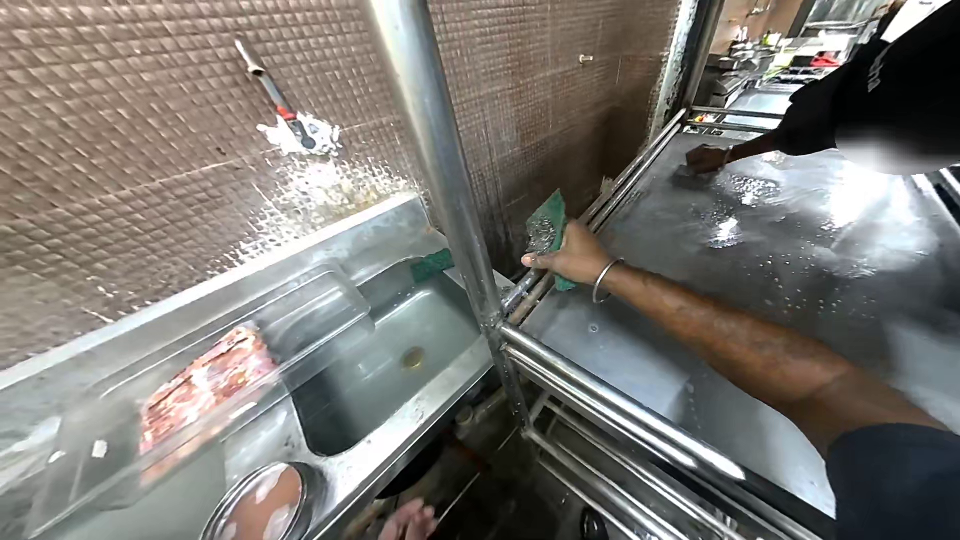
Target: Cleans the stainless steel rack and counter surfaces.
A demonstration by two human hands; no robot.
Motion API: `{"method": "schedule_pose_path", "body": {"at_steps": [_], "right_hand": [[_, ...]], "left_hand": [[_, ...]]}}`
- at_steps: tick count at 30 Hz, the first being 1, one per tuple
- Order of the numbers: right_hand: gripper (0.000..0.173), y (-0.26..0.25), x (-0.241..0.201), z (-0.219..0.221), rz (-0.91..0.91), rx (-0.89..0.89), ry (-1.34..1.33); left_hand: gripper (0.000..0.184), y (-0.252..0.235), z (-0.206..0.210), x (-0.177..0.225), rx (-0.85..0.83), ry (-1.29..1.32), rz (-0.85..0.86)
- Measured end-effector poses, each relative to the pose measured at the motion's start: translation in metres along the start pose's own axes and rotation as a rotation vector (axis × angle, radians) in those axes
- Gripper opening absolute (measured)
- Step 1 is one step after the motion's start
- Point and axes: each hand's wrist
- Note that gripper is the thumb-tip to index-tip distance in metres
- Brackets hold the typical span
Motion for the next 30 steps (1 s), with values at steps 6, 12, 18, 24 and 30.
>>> {"method": "schedule_pose_path", "body": {"at_steps": [6,12,18,24,30], "right_hand": [[0.082,0.026,-0.01,0.035,-0.496,-0.493,0.467],[0.092,0.032,0.001,0.04,-0.688,-0.493,0.705],[0.048,0.023,-0.004,0.067,-0.616,-0.353,0.749],[0.014,0.013,0.016,0.072,-0.884,-0.128,0.684],[0.016,-0.018,0.056,0.058,-1.046,-0.021,0.603]], "left_hand": [[0.021,-0.037,0.033,0.073,-0.07,-0.027,0.448],[0.018,-0.055,0.047,0.095,-0.077,0.058,0.555],[0.024,-0.085,0.077,0.169,0.074,0.128,0.753],[0.039,-0.116,0.13,0.232,0.034,0.26,0.853],[0.049,-0.125,0.176,0.259,0.122,0.222,0.799]]}}
Point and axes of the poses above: each hand's wrist, its own y-axis away from the middle knuckle, its own z-axis out of the palm, x = y × z, and after that the axes turned 9 degrees about -z, right-handed
